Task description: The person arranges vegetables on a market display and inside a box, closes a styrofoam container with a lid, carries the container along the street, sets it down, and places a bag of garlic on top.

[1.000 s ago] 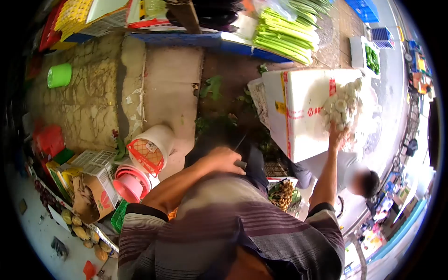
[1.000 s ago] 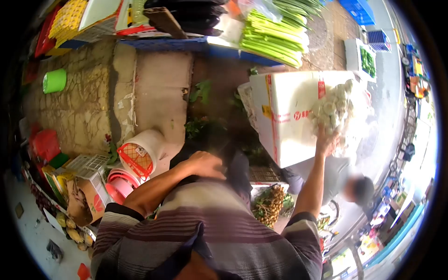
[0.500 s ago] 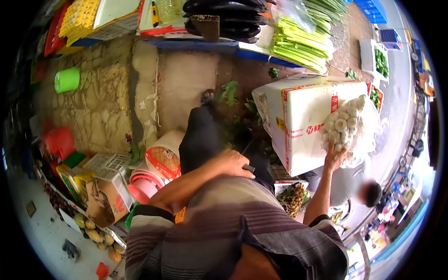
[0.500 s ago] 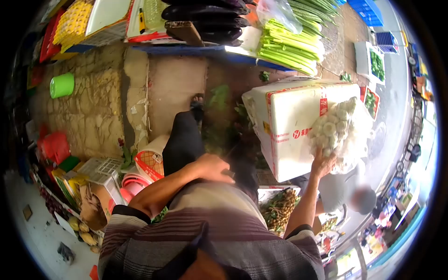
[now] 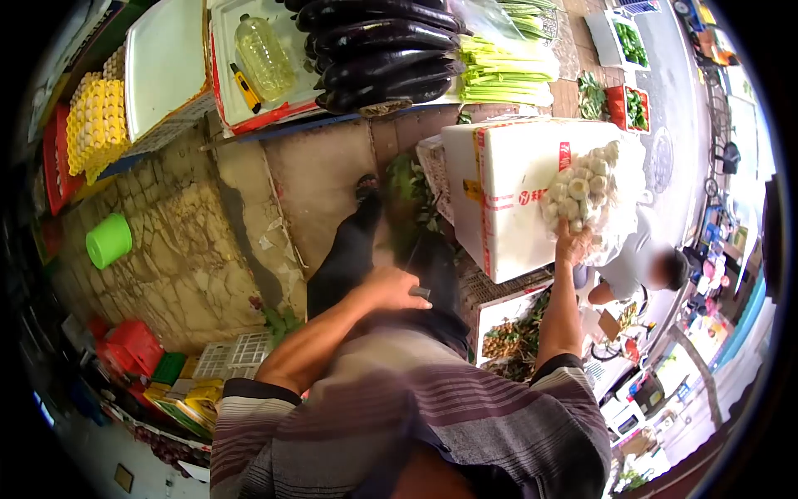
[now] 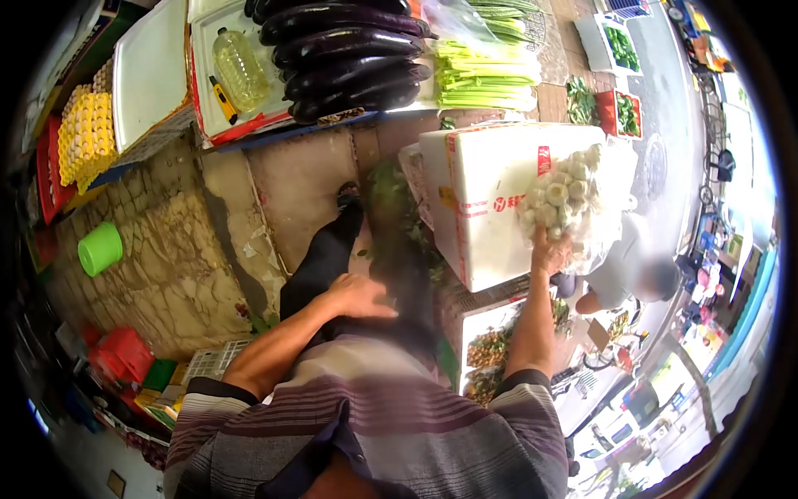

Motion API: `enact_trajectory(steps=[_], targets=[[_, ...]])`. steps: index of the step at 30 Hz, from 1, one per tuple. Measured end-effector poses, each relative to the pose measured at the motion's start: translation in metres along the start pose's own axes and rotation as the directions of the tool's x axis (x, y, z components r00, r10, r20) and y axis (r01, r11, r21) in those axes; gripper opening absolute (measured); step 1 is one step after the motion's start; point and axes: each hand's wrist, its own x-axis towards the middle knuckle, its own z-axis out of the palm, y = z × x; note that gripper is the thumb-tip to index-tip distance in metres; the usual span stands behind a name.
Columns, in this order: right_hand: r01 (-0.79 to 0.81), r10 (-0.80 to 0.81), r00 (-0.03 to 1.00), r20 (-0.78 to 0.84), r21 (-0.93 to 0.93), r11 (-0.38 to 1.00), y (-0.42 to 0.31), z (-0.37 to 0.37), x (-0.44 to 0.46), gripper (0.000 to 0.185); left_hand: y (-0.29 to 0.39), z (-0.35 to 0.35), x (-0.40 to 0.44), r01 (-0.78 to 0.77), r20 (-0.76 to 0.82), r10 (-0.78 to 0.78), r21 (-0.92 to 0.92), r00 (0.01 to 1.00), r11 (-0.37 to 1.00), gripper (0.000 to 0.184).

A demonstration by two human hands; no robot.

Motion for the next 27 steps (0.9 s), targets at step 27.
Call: enact_trajectory(steps=[27], targets=[[-0.007,0.007,1.0,-0.021,-0.001,1.0,-0.018,-0.069,-0.065,0.083,0.043,0.006,-0.159,-0.033,-0.001,0.035,0.281,0.999,0.959,0.062]])
